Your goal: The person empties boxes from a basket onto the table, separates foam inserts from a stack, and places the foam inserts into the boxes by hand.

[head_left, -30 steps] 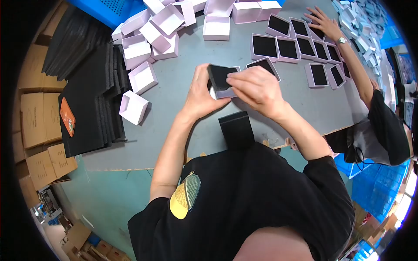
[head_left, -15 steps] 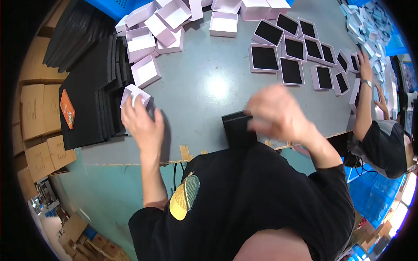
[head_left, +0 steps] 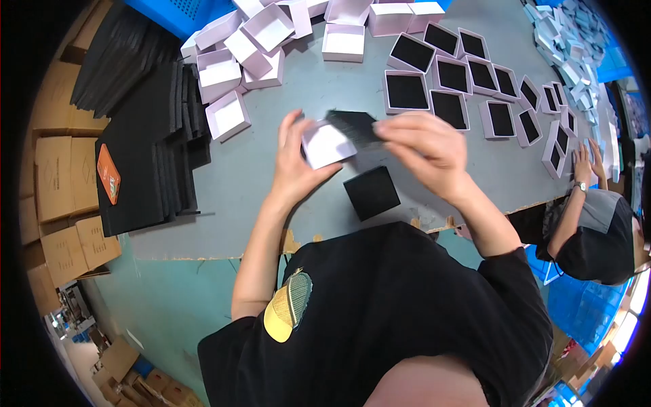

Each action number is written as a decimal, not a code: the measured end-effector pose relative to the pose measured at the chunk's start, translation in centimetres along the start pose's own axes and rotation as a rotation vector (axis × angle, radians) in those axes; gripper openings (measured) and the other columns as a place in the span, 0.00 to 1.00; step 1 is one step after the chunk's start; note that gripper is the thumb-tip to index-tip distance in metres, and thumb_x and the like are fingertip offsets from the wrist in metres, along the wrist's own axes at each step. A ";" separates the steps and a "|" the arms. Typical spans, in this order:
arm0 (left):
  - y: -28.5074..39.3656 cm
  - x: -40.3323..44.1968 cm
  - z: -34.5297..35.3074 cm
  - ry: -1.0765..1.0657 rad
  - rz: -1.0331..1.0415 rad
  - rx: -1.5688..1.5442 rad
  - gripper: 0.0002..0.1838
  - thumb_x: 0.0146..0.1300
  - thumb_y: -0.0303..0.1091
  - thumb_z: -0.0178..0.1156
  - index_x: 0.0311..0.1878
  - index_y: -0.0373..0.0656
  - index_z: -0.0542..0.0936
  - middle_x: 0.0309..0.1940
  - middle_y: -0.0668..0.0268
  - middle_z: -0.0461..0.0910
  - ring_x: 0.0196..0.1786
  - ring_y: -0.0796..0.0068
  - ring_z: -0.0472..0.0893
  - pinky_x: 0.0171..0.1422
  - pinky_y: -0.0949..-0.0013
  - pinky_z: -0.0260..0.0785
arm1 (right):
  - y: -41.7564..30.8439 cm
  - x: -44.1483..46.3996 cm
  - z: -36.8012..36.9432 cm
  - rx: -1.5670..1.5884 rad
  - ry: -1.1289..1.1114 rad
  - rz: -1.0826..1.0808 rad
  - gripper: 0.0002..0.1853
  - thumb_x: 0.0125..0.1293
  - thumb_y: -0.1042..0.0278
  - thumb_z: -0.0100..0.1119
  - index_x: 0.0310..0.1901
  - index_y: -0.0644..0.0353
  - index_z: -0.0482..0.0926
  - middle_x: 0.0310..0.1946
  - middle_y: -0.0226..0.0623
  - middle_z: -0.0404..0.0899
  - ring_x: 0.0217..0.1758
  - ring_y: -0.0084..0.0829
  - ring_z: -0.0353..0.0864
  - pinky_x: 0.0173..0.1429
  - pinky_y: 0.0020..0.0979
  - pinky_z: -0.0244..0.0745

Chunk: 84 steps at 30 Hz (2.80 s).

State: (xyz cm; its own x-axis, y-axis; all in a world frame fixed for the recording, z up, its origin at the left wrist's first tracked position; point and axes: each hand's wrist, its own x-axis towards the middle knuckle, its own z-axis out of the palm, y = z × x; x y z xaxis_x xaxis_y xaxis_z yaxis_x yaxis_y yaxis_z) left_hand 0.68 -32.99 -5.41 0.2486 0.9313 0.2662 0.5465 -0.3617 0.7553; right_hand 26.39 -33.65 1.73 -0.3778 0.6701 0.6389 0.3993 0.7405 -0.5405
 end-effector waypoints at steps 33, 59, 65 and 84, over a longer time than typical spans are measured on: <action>0.2 -0.1 -0.7 -0.006 0.076 -0.030 0.40 0.37 0.28 0.81 0.58 0.44 0.74 0.75 0.51 0.59 0.68 0.50 0.73 0.69 0.56 0.69 | -0.8 1.0 1.3 -0.019 0.050 -0.007 0.10 0.54 0.77 0.72 0.39 0.59 0.85 0.38 0.36 0.86 0.40 0.37 0.86 0.45 0.36 0.79; -3.5 9.7 -12.2 0.173 -0.117 0.838 0.20 0.64 0.34 0.66 0.55 0.33 0.77 0.53 0.48 0.76 0.50 0.42 0.82 0.51 0.51 0.76 | -1.5 -6.4 0.2 -0.018 -0.528 -0.062 0.15 0.57 0.72 0.67 0.47 0.63 0.81 0.51 0.45 0.81 0.58 0.44 0.80 0.58 0.39 0.79; 1.7 4.0 -12.6 0.031 -0.195 0.502 0.12 0.60 0.32 0.69 0.39 0.35 0.79 0.62 0.50 0.73 0.58 0.50 0.79 0.57 0.61 0.73 | -0.6 -3.3 -1.2 0.032 -0.085 0.309 0.09 0.61 0.75 0.68 0.43 0.66 0.84 0.37 0.39 0.86 0.41 0.36 0.88 0.47 0.33 0.83; 4.8 -2.2 -3.0 -0.370 0.035 -0.259 0.10 0.50 0.26 0.74 0.31 0.40 0.80 0.45 0.59 0.79 0.51 0.63 0.79 0.53 0.63 0.72 | 0.9 -0.2 4.6 0.024 0.037 0.082 0.11 0.62 0.83 0.62 0.46 0.65 0.77 0.47 0.43 0.83 0.44 0.38 0.85 0.49 0.32 0.81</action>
State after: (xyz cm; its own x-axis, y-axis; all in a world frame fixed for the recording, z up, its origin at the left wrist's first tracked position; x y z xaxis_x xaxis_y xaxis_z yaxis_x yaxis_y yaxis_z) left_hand 0.38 -36.63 -0.52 0.5584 0.8238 0.0982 0.3257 -0.3266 0.8873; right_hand 23.00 -32.89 -1.41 -0.3133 0.7264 0.6118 0.4075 0.6847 -0.6043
